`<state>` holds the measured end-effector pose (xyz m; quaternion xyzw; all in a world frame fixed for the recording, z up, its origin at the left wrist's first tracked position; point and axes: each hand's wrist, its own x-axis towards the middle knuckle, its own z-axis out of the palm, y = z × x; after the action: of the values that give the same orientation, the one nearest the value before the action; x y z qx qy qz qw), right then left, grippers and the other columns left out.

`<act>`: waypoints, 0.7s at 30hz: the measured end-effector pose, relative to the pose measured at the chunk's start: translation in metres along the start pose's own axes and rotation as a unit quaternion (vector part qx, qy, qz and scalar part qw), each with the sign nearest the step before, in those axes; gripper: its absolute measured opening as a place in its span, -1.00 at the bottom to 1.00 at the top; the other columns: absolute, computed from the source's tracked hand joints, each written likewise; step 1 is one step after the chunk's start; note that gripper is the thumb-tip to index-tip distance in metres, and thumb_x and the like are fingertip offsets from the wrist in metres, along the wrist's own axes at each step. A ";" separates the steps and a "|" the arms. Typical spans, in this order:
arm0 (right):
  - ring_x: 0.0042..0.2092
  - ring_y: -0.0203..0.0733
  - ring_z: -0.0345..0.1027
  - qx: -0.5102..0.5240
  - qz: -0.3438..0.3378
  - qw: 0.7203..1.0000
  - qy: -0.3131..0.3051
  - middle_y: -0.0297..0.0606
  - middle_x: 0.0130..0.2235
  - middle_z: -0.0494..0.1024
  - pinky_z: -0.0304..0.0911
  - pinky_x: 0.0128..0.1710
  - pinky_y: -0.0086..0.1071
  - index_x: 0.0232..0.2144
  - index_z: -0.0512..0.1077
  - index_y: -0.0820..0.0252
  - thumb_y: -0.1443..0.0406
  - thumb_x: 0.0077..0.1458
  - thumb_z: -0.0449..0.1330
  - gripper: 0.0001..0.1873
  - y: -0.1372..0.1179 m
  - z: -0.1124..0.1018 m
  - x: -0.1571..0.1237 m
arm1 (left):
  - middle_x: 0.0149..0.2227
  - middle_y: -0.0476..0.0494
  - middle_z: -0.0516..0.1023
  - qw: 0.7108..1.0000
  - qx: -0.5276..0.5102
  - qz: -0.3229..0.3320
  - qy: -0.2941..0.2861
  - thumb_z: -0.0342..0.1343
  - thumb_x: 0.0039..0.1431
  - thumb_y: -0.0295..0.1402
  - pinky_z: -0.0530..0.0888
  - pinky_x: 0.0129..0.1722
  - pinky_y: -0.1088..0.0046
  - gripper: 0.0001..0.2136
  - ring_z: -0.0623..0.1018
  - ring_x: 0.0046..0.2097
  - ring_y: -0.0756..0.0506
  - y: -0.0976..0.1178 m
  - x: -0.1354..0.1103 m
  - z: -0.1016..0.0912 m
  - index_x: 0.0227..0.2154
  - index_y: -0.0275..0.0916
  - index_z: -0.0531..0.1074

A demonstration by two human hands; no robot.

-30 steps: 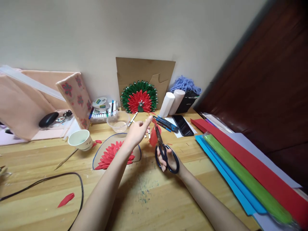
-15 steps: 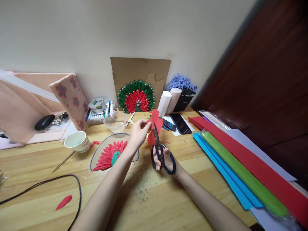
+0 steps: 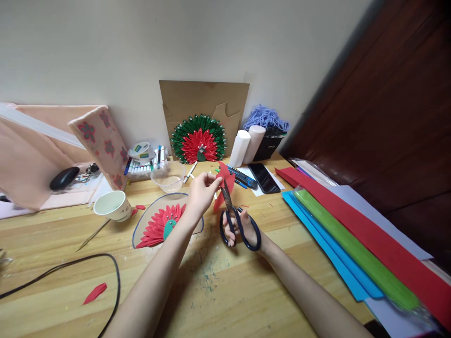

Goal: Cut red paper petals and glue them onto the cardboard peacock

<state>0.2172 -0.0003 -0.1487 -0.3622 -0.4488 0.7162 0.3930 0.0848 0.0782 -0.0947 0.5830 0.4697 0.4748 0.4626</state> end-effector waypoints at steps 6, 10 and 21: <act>-0.67 -0.30 0.26 -0.024 -0.018 0.999 0.023 -0.42 -0.67 0.34 0.20 -0.56 -0.39 -0.37 0.29 0.23 -0.41 -0.29 -0.16 -0.13 0.001 -0.001 -0.003 | -0.47 -0.14 0.53 0.996 0.079 0.032 -0.007 0.14 -0.01 -0.24 0.39 -0.37 0.43 -0.81 0.50 -0.41 -0.06 -0.003 -0.001 0.001 -0.50 -0.30 0.39; -0.63 -0.25 0.31 -0.030 -0.024 0.999 0.028 -0.40 -0.64 0.36 0.24 -0.54 -0.37 -0.30 0.30 0.24 -0.39 -0.22 -0.22 -0.11 0.003 -0.004 -0.003 | -0.51 -0.11 0.52 0.998 0.064 0.015 -0.019 0.17 -0.05 -0.26 0.37 -0.40 0.45 -0.81 0.48 -0.45 -0.04 -0.002 -0.003 0.003 -0.54 -0.30 0.40; -0.69 -0.31 0.22 -0.044 -0.031 0.996 0.064 -0.47 -0.70 0.28 0.15 -0.61 -0.42 -0.40 0.27 0.22 -0.40 -0.26 -0.13 -0.18 0.001 0.001 -0.001 | -0.65 -0.01 0.42 0.993 -0.069 -0.070 -0.061 0.32 -0.28 -0.20 0.28 -0.50 0.52 -0.69 0.36 -0.58 0.06 -0.004 0.001 0.004 -0.59 -0.34 0.40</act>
<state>0.2170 -0.0018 -0.1492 -0.4101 -0.4653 0.6583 0.4266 0.0882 0.0796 -0.0989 0.5436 0.4465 0.4362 0.5611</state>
